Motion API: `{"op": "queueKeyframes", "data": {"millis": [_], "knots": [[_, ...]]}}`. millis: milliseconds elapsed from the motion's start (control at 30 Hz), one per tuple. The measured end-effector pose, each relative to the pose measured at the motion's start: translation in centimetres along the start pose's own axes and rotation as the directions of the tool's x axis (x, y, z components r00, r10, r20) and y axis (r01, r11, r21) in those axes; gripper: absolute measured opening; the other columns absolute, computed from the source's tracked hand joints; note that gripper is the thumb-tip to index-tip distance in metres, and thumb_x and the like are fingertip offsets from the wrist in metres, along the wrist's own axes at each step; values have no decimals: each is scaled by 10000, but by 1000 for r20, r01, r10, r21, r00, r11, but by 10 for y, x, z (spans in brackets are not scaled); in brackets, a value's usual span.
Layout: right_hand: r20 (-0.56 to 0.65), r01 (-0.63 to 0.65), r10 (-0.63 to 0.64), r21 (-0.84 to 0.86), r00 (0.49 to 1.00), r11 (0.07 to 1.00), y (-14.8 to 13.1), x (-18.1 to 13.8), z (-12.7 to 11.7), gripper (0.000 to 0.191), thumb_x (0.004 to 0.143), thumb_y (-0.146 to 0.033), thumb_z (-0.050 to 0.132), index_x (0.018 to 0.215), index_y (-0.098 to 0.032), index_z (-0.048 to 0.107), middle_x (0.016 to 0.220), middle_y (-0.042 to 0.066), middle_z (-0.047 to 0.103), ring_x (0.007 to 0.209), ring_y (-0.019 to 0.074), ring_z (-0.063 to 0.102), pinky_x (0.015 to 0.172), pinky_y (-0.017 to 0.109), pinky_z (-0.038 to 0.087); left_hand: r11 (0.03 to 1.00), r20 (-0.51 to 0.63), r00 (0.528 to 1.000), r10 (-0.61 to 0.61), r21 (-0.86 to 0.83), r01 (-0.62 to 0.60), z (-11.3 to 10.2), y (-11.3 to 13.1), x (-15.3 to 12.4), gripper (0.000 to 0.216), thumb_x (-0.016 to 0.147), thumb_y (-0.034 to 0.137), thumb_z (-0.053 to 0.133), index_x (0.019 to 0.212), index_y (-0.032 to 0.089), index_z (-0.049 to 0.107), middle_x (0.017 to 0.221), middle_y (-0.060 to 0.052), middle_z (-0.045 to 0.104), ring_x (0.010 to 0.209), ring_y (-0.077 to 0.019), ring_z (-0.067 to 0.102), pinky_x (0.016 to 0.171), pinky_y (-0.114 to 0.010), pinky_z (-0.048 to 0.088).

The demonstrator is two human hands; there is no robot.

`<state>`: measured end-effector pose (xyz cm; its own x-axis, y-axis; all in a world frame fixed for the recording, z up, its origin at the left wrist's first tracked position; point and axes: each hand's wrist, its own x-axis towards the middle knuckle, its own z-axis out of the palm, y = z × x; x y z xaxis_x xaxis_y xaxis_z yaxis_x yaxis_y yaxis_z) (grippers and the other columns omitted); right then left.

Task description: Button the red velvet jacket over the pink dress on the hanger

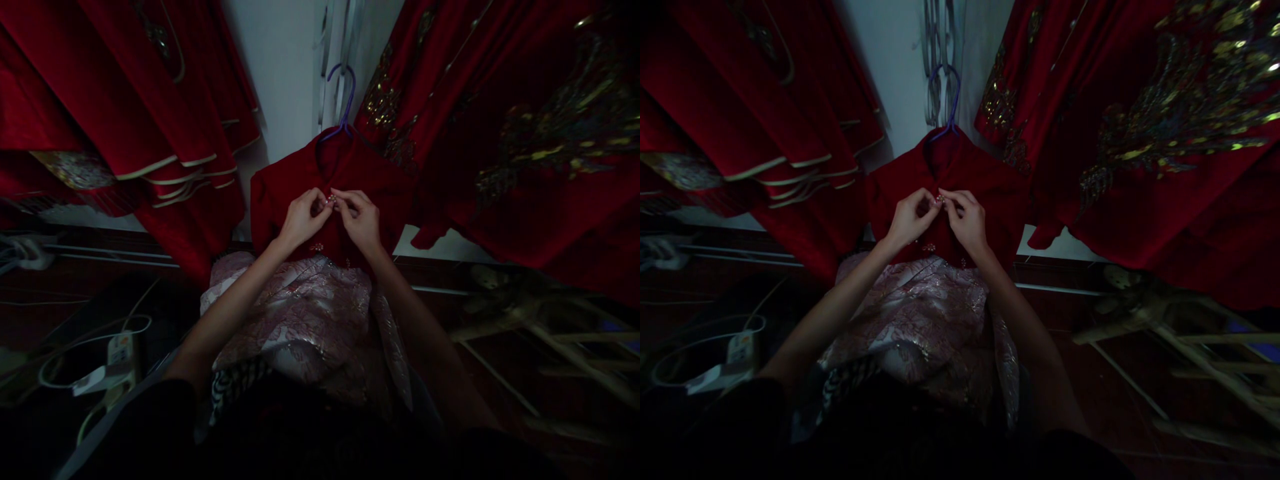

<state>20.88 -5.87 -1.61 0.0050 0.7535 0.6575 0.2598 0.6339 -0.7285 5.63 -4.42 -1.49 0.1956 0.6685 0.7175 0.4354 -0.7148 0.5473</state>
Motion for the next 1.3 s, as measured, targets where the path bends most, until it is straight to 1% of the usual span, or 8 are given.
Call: {"op": "queueKeyframes", "data": {"millis": [333, 600, 867, 1000, 1100, 1167, 1233, 1300], "knots": [[84, -49, 45, 55, 995, 997, 7, 10, -7, 303, 767, -386, 723, 1050, -276, 731, 1056, 43, 657, 892, 162, 658, 845, 361, 599, 997, 72, 996, 45, 62, -49, -6, 0, 2, 48, 812, 230, 587, 811, 193, 558, 758, -4, 616, 659, -122, 551, 640, -252, 436], [105, -83, 72, 103, 992, 991, 5, 10, -9, 299, 730, -358, 742, 1012, -263, 726, 1043, 36, 652, 891, 156, 649, 831, 359, 609, 979, 160, 980, 115, 147, -139, -12, 9, 3, 18, 824, 205, 565, 810, 195, 565, 781, -23, 592, 657, -144, 535, 611, -267, 413], [135, -55, 44, 81, 990, 995, 12, 12, -6, 291, 718, -218, 672, 1008, -228, 681, 1056, 35, 622, 932, 161, 631, 830, 353, 601, 962, 195, 971, 138, 207, -178, -10, 6, 4, 48, 853, 194, 531, 839, 179, 575, 810, -38, 579, 700, -161, 549, 648, -279, 423], [63, 34, -32, -38, 998, 999, 22, 12, 3, 296, 730, -149, 607, 1022, -199, 612, 1029, 53, 598, 932, 174, 614, 858, 373, 575, 965, 223, 971, 91, 219, -140, -4, 10, -1, 90, 842, 189, 536, 922, 172, 571, 922, -63, 593, 783, -176, 576, 714, -292, 456], [43, 72, -68, -110, 997, 991, 27, 6, 9, 311, 801, -166, 556, 1111, -200, 559, 1136, 96, 560, 1076, 212, 578, 978, 420, 516, 984, 177, 983, 54, 158, -83, 4, 9, -7, 197, 790, 146, 555, 986, 169, 562, 986, -72, 602, 851, -180, 590, 773, -302, 478], [78, 67, -60, -91, 995, 994, 28, -3, 10, 411, 847, -207, 545, 1252, -227, 481, 1280, 116, 505, 1210, 233, 520, 1044, 436, 474, 997, 131, 991, 32, 67, -41, 12, 4, -12, 297, 743, 105, 557, 1035, 162, 558, 1021, -79, 613, 896, -181, 597, 811, -309, 488], [105, 27, -22, -46, 994, 999, 29, -14, 9, 555, 865, -262, 567, 1377, -268, 353, 1388, 116, 443, 1287, 244, 472, 1070, 444, 457, 999, 106, 994, 19, -40, -14, 20, -4, -16, 387, 706, 74, 545, 1084, 156, 557, 1066, -91, 621, 935, -182, 600, 850, -322, 491], [115, -48, 47, 12, 992, 999, 31, -27, 6, 687, 859, -326, 604, 1439, -293, 238, 1407, 121, 438, 1270, 249, 497, 1052, 446, 475, 986, 96, 995, 18, -166, -2, 27, -13, -19, 437, 694, 72, 537, 1122, 156, 560, 1117, -102, 624, 978, -186, 603, 899, -340, 485]]}}
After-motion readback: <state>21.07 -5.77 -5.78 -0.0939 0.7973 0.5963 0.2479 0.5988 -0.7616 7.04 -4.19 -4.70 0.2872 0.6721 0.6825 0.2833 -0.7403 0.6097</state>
